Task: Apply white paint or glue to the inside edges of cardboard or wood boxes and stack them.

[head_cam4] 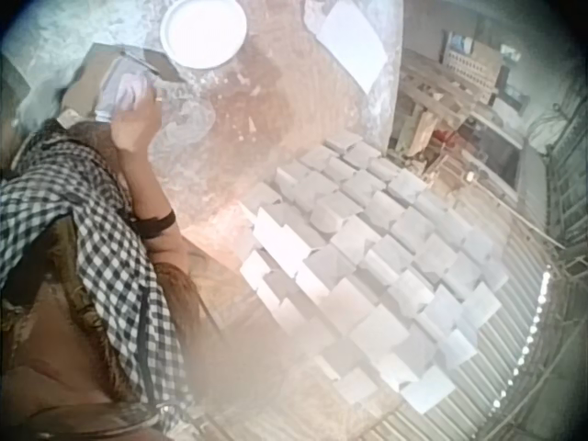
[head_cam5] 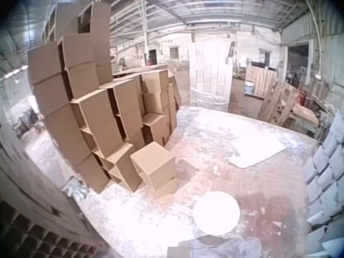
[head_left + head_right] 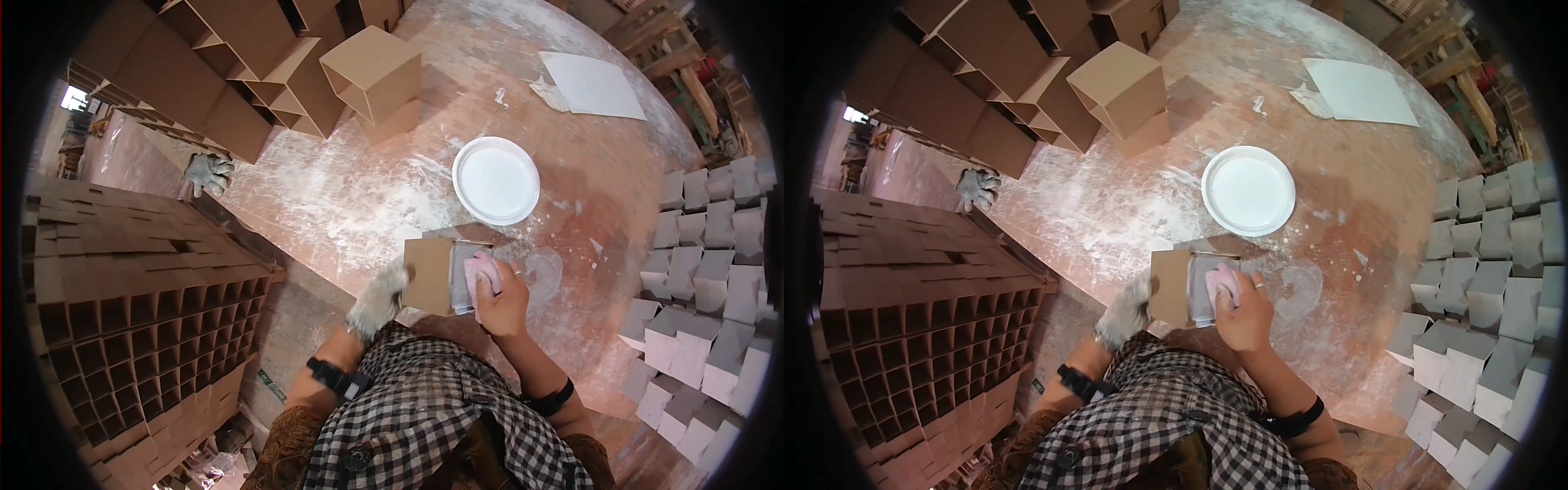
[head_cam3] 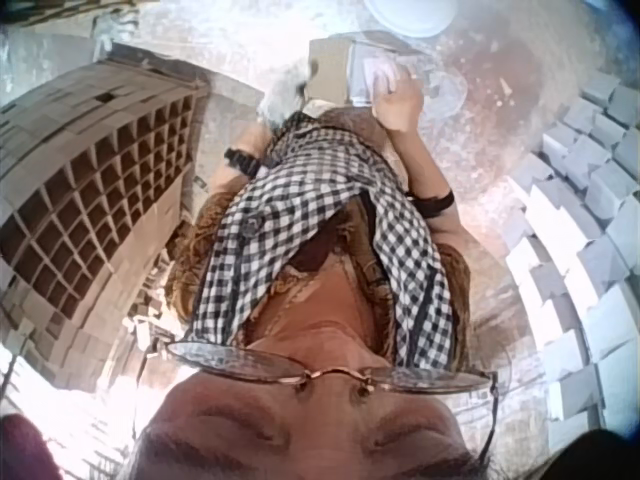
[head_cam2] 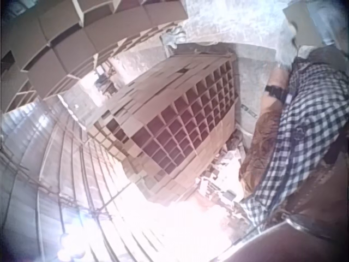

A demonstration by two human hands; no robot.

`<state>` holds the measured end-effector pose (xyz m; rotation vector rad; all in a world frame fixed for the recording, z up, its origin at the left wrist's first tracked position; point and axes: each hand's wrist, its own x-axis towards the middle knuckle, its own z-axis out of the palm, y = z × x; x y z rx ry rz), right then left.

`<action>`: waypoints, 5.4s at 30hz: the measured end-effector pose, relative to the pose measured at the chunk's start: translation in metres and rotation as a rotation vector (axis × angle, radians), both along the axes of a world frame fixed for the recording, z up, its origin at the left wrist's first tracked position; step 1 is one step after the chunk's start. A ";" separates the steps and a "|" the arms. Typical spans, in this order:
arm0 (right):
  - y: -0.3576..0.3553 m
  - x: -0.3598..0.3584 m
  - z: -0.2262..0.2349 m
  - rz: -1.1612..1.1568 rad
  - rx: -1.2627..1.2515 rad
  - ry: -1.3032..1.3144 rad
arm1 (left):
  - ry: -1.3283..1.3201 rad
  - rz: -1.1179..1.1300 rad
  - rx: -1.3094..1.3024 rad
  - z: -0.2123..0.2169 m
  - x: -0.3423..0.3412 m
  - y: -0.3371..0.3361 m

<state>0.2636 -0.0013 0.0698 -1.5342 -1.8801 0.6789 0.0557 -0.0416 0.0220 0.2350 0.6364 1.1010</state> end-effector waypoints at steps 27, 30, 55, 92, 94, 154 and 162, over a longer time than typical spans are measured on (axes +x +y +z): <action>0.025 -0.004 0.037 0.693 0.342 0.027 | -0.010 0.222 -0.090 -0.006 0.009 -0.007; 0.020 0.006 0.031 0.761 0.373 -0.131 | -0.086 0.186 -0.146 -0.011 0.009 0.000; -0.019 0.001 0.006 0.477 0.482 -0.258 | -0.006 0.171 -0.220 -0.011 0.005 -0.022; 0.008 0.016 0.009 0.628 0.287 -0.093 | -0.185 0.224 -0.208 -0.038 0.022 -0.011; 0.029 0.002 0.003 0.527 0.368 -0.042 | -0.156 0.259 -0.227 -0.037 0.022 -0.008; 0.033 -0.017 0.036 0.329 0.226 0.001 | 0.186 0.204 -0.181 -0.014 0.034 0.003; -0.032 0.021 0.040 0.755 0.311 -0.305 | -0.170 0.261 -0.224 -0.029 0.036 0.002</action>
